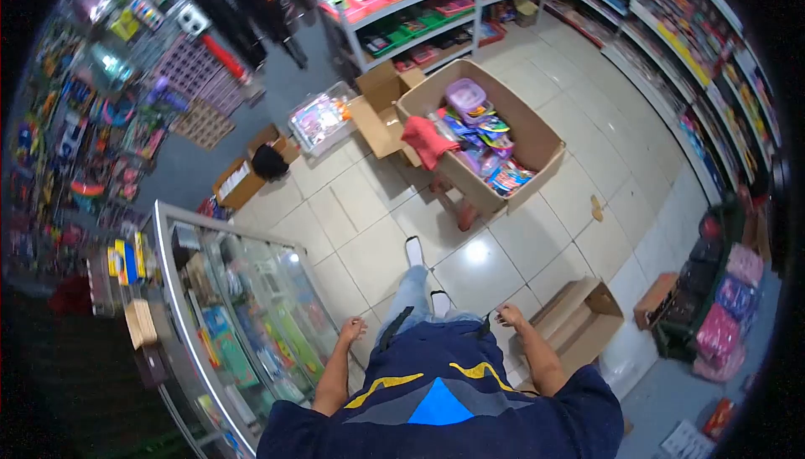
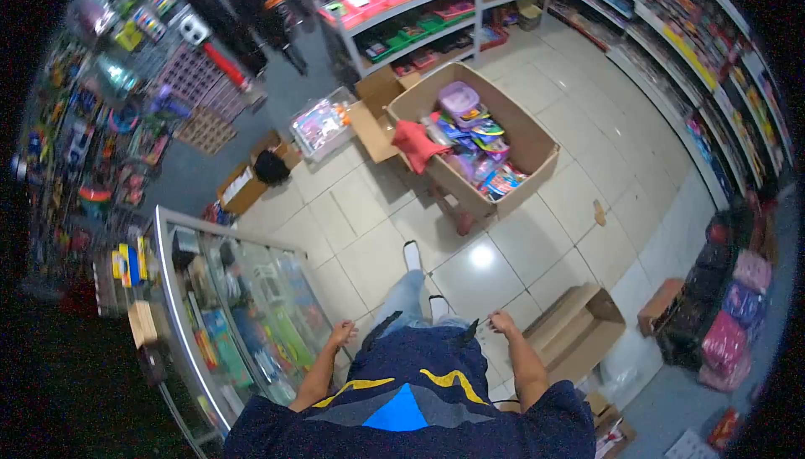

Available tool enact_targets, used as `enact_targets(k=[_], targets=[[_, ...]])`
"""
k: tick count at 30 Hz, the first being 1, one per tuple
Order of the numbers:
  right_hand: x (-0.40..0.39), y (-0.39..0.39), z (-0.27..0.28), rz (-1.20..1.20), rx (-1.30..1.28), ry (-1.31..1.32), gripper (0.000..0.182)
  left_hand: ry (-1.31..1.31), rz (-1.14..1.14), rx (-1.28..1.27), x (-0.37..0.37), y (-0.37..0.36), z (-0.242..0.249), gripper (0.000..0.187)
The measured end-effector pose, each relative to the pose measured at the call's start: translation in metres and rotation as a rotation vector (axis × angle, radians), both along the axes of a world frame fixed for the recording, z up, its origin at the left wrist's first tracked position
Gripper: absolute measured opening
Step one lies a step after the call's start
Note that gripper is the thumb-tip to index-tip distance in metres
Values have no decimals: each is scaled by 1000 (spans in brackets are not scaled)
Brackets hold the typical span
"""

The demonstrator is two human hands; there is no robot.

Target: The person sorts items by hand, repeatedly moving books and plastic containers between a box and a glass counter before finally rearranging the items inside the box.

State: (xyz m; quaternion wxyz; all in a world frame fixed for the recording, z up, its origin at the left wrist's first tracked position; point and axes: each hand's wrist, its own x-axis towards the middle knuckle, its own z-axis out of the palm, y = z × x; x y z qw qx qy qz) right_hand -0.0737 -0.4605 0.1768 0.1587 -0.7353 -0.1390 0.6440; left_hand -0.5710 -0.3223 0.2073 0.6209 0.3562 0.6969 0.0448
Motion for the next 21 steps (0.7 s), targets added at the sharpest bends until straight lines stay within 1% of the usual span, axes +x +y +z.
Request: enact_targets(k=[4,7,10,12,14,15,16,17,18,19,21], targets=[[-13,-31,-6,-5,-104,15,21,9,-105,-45,23,47,-1,35],[-18,-40,-3,-88,-175,31,22,-2,-199,-67,44,83,-6,35],[-29,-36,-8,-224,-175,23,22,-3,-309,-101,53,120,-11,36],[-25,-21,-5,-320,-145,-13,21,1,-395,-107,69,150,-15,37],[-26,4,0,-352,-116,27,20,28,-478,-96,83,186,-10,37],[-25,17,1,-362,-100,46,20,0,-449,-43,92,208,-14,36],[-25,31,4,-330,-132,11,19,-23,-418,3,100,225,-17,36],[-21,45,6,-316,-89,3,19,-44,-386,46,106,241,-20,35],[-17,55,-4,-302,-47,-4,20,-66,-391,131,116,259,-16,32],[-15,65,-10,-290,-5,-10,20,-88,-397,216,133,277,-1,30],[-13,94,6,-413,50,-78,23,-192,-420,483,163,307,24,26]])
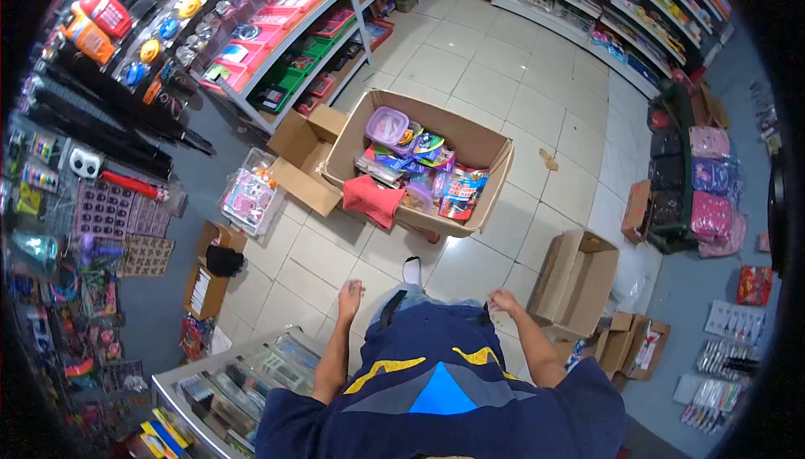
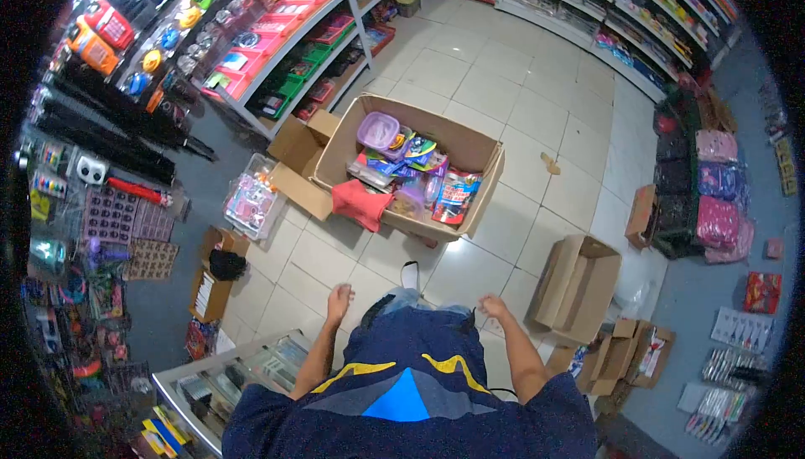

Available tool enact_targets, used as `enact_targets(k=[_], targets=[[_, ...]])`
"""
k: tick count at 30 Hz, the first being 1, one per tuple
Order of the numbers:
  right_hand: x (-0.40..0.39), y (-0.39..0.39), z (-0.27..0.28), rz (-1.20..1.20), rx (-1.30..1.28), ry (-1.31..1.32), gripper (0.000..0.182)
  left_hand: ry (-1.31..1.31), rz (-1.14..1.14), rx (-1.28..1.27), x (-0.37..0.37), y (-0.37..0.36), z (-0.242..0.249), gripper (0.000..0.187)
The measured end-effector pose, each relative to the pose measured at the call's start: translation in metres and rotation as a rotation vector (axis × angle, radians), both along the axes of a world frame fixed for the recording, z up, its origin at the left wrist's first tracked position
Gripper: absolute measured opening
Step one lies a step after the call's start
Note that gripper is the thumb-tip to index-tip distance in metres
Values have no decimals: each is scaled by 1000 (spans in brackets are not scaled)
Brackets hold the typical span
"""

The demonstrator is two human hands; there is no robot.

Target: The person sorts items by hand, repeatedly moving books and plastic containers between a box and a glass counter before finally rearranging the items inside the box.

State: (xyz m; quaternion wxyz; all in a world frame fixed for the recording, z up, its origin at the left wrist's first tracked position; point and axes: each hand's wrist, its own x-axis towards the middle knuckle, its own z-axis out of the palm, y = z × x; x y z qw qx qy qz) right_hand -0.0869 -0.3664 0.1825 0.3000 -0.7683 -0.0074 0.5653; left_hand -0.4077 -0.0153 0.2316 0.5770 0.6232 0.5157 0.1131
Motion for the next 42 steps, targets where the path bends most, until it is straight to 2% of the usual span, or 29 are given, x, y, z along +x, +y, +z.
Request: enact_targets(k=[3,7,9,11,13,16,19,22,23,26,27,28,29,31,33,34,35,37,40,41,42], targets=[[-1,32,25,-89,124,-58,25,-96,-112,309,54,39,62,21],[-13,41,37,-177,116,-52,26,-323,-326,665,139,64,136,16],[-26,33,44,-226,128,-42,26,-423,-454,637,183,63,158,16],[-47,12,30,-220,32,-29,26,-485,-575,635,225,59,175,13],[-63,-8,29,-242,-66,42,27,-488,-613,467,265,58,164,15],[-87,-34,38,-321,-180,184,29,-379,-665,-164,319,60,108,14],[-110,-53,35,-498,-188,189,25,59,-1156,-188,362,71,73,19],[-124,-61,39,-532,-157,245,21,321,-1436,166,400,69,6,26],[-126,-62,31,-554,-136,271,23,430,-1437,80,411,66,-45,32],[-113,-50,26,-623,-123,273,22,435,-1176,-63,411,54,-94,36],[-110,-45,23,-654,-137,272,22,405,-784,-387,404,44,-90,40],[-106,-42,20,-685,-154,273,21,349,-881,-268,396,44,-129,41],[-102,-39,17,-690,-142,275,22,290,-974,-148,385,48,-193,42],[-95,-34,15,-738,-133,283,23,240,-921,-49,383,41,-239,45],[-90,-37,11,-800,-97,317,25,262,-630,-81,391,21,-269,48],[-93,-44,6,-839,-62,346,26,271,-483,-91,396,16,-276,50],[-96,-49,1,-878,-24,372,27,397,-545,-78,397,17,-283,52],[-98,-51,11,-851,-142,364,29,654,-666,-57,393,17,-284,57],[-111,-64,15,-832,-232,372,30,695,-332,-175,420,14,-174,61],[-114,-67,16,-859,-234,372,31,666,-295,-118,414,10,-198,60],[-118,-72,15,-885,-235,370,32,687,-322,-144,414,12,-197,61]])
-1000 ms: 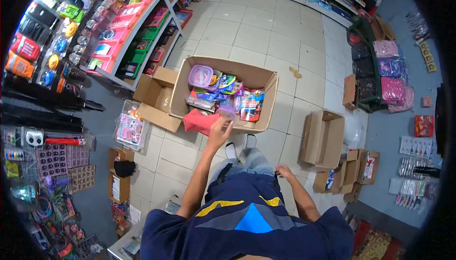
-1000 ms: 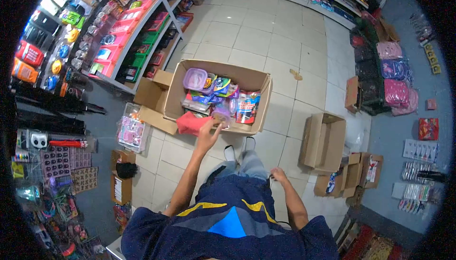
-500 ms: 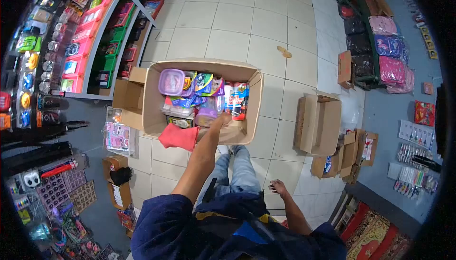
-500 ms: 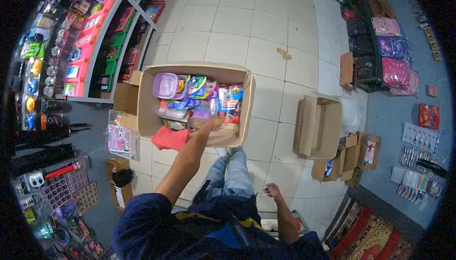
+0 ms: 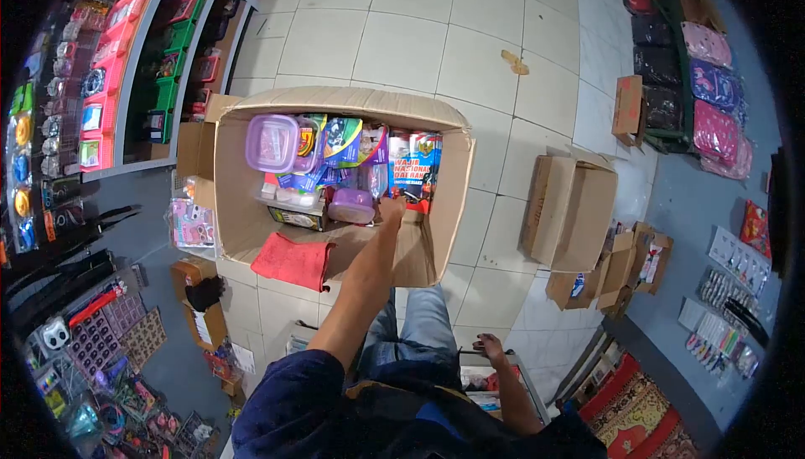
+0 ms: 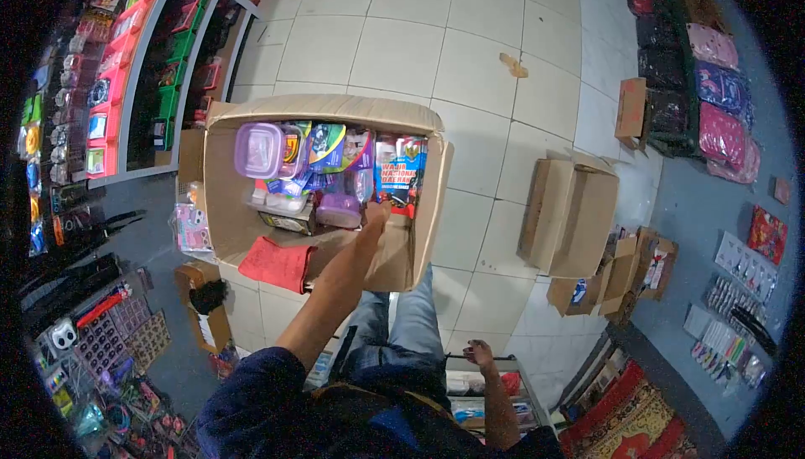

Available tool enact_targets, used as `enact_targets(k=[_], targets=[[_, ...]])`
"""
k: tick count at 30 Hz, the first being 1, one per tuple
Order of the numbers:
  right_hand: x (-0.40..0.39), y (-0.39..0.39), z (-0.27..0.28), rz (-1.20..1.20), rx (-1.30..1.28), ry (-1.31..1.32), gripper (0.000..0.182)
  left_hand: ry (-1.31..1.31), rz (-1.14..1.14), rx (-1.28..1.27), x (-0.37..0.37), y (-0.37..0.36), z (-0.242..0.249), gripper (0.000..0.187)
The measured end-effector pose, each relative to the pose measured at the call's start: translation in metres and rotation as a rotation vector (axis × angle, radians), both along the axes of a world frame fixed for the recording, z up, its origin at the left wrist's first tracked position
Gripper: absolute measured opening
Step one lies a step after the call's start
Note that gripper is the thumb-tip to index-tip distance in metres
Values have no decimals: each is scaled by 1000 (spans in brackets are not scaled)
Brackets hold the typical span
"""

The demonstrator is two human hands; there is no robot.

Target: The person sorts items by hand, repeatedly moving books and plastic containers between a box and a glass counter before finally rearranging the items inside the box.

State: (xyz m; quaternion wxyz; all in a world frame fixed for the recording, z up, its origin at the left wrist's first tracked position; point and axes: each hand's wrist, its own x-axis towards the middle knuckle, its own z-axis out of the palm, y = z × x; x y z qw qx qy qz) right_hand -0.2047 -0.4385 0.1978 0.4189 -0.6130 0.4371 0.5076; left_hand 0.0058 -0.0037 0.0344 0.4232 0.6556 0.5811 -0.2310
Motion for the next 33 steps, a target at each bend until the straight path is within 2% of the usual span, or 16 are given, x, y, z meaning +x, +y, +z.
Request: enact_targets(k=[2,4,7,10,11,14,17,20,23,29,32,33], targets=[[4,-7,-9,1,21,69,31,36,-33,-55,6,8,3,61],[14,-3,-8,-14,79,92,30,45,-49,13,7,6,4,59],[34,12,-11,129,24,41,27,-45,-85,131,-3,-4,1,58],[55,21,-19,44,58,28,25,-84,-126,194,-5,-5,5,56],[60,25,-22,90,46,-4,25,-75,-139,203,-5,-5,9,56],[73,30,-21,110,78,-60,27,-185,-134,160,-9,-3,7,56],[81,35,-18,109,85,-56,28,-153,-67,204,-7,-11,-5,57],[81,34,-11,117,94,-78,28,-162,70,146,2,-12,17,60],[76,32,-12,105,64,-30,27,-157,-34,224,-11,-19,-6,59],[69,25,-16,69,36,-15,26,-238,44,130,-9,-12,20,59],[76,29,-13,74,50,-16,26,-297,-30,99,-20,-11,-21,60],[77,29,-16,78,49,-20,26,-223,21,66,-16,-10,-22,63]])
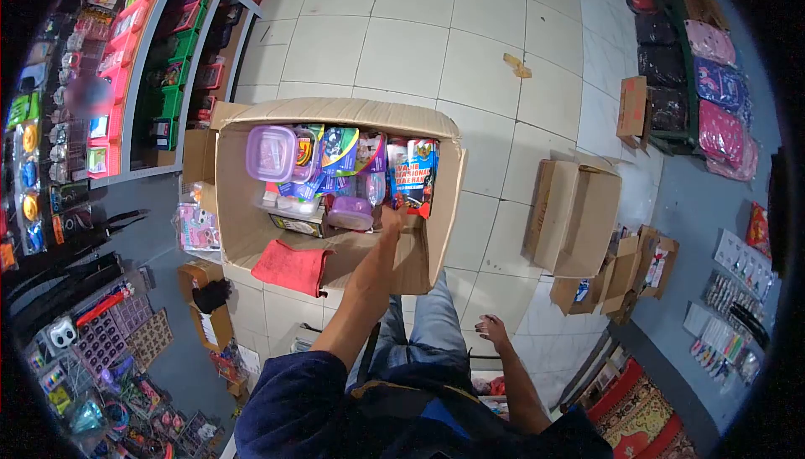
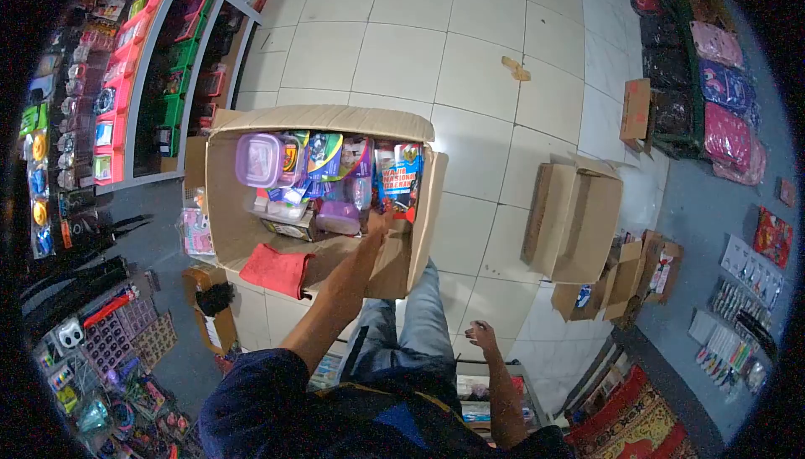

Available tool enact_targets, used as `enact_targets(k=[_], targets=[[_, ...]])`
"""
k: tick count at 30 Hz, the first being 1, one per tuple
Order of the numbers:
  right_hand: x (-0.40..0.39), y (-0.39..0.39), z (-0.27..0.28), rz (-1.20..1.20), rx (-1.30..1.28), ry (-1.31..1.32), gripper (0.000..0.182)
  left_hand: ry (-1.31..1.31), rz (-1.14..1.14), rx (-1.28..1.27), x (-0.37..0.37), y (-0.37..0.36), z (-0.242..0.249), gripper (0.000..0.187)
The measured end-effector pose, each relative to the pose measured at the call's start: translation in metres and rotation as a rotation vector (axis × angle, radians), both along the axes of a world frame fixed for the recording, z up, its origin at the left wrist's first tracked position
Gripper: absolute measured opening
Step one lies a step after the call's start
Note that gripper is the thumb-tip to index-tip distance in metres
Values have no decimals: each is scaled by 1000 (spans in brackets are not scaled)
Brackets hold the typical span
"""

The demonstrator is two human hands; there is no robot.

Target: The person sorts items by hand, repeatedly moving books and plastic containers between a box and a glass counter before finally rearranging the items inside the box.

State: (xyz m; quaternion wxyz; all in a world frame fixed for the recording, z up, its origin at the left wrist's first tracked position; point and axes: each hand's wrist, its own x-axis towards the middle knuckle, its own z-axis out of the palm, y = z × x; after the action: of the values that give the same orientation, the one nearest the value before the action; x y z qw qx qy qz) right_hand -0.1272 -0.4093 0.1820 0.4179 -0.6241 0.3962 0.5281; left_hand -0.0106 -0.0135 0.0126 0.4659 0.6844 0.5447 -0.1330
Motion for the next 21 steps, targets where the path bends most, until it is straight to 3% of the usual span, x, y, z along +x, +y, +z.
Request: enact_targets(k=[2,5,9,11,13,14,17,18,21], targets=[[4,-2,-4,8,-9,-8,26,144,98,-87,9,-3,-3,69],[12,-4,-3,13,-11,-44,26,-53,9,-158,-10,1,-81,79],[15,-16,-7,-69,47,10,25,21,80,-77,10,-9,14,79],[8,-39,-27,-188,133,115,26,71,106,-11,9,-13,11,72],[11,-29,-14,-57,21,44,25,59,29,75,11,-14,28,67],[13,-27,-7,9,-37,8,25,2,14,55,16,-12,61,58],[21,-26,6,-15,60,-18,24,-123,-53,66,10,-4,72,51],[21,-27,6,-31,83,-18,24,-139,-83,224,15,-8,90,36],[27,-25,0,-68,154,-8,24,-175,-94,273,9,-6,89,24]])
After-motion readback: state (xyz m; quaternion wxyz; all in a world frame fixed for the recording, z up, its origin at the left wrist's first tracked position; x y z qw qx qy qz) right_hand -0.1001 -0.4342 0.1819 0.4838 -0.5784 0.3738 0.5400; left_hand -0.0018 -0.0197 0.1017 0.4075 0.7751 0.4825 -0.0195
